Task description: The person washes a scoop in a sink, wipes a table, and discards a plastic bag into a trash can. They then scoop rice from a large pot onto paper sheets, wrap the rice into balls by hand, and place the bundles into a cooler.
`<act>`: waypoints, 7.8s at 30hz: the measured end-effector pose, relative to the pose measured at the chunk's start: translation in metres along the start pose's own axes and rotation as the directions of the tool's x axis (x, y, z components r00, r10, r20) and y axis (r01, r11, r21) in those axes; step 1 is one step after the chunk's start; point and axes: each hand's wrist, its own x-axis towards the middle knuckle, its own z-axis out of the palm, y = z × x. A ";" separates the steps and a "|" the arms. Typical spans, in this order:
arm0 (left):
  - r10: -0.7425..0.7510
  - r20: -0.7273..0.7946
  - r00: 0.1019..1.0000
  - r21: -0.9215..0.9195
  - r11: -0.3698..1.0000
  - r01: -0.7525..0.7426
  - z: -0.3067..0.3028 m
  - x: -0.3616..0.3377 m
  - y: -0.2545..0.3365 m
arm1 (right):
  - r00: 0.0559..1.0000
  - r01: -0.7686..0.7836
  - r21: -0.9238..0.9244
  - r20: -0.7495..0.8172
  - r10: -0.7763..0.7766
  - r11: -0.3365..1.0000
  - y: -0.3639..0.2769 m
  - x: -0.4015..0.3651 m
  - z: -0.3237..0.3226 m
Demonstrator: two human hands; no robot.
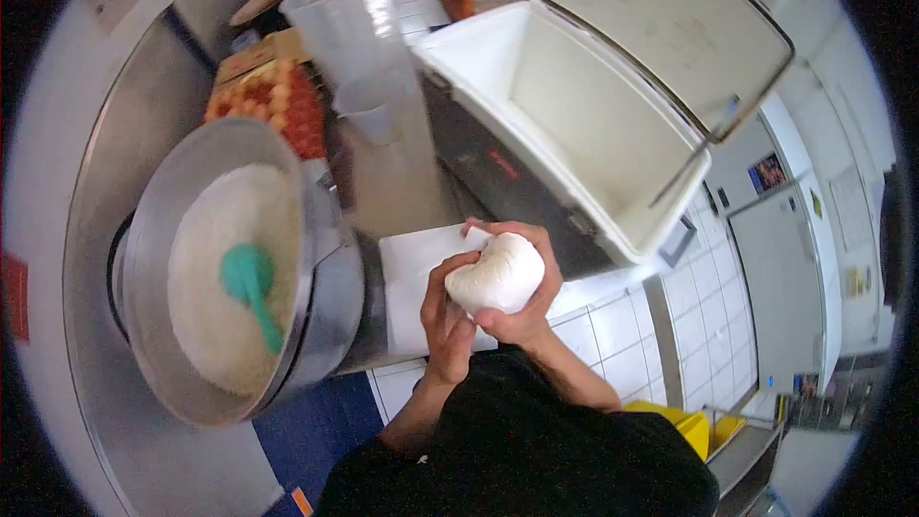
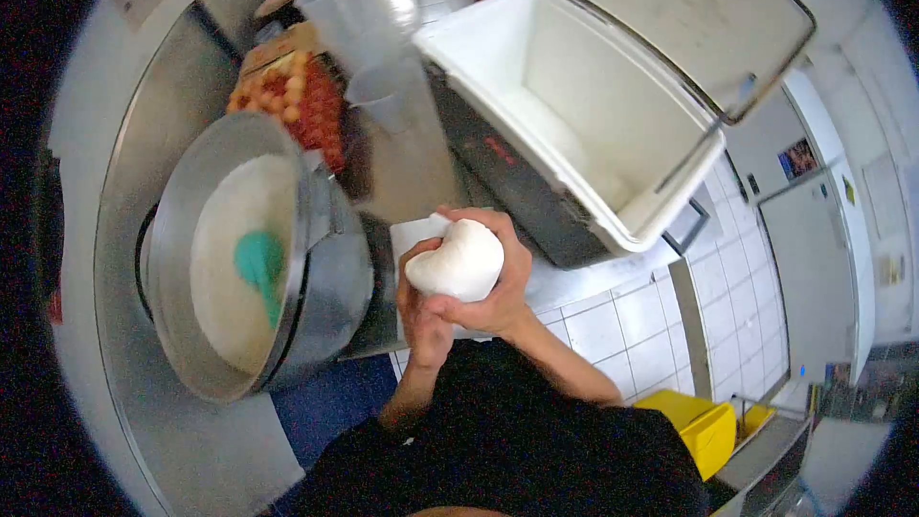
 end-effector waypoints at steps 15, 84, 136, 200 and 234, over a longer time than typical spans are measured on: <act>0.348 -0.091 0.933 0.991 -0.060 0.119 -0.109 0.073 0.149 | 0.521 -0.492 -0.705 0.233 0.821 0.512 0.191 0.249 -0.166; -0.701 -0.374 0.607 0.636 0.283 0.718 -0.215 0.052 0.187 | 0.445 0.274 -0.647 0.741 0.503 0.711 0.169 -0.183 -0.099; -0.148 -0.143 0.979 0.826 0.527 0.201 -0.115 -0.089 -0.173 | 0.633 0.199 -0.513 0.718 0.290 0.835 0.185 -0.207 -0.125; -0.018 0.026 1.000 0.981 0.191 -0.022 -0.223 0.034 -0.220 | 0.658 0.473 -0.693 0.688 0.304 0.544 0.281 -0.057 -0.016; 0.111 0.241 0.964 0.960 0.122 -0.253 -0.208 -0.101 -0.181 | 0.546 0.381 -0.439 0.817 0.185 0.814 0.214 -0.141 -0.089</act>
